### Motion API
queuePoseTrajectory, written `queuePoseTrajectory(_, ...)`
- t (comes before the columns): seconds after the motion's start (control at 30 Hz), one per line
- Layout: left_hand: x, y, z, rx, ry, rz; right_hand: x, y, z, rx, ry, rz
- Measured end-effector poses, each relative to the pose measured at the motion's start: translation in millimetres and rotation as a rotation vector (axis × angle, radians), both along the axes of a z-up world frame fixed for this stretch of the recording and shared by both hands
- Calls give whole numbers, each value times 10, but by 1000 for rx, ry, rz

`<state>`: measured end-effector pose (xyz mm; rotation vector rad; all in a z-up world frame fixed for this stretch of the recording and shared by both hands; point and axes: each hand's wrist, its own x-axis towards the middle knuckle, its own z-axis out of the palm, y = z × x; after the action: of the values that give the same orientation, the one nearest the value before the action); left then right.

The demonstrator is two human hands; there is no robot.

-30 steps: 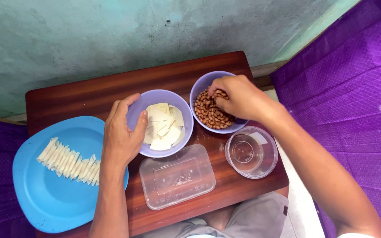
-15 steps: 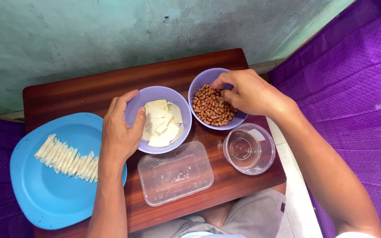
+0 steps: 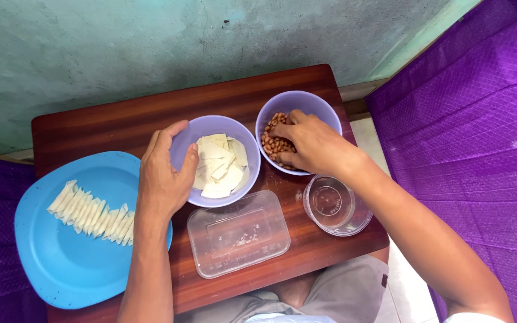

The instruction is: Wrapping individual peanuts in small squares of dough to prepare them for cooking.

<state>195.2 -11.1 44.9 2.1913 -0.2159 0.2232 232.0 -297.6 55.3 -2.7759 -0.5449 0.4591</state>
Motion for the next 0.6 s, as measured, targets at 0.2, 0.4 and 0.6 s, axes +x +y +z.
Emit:
queuePoseTrajectory(0.2, -5, -2, 11, 1, 14, 9, 134, -64, 237, 115, -10, -107)
queuePoseTrajectory(0.4, -5, 4, 9, 1, 18, 7, 25, 16, 714, 203, 93, -234)
queuePoseTrajectory(0.6, -11, 9, 5, 4, 10, 6, 19, -18, 728, 207, 139, -216)
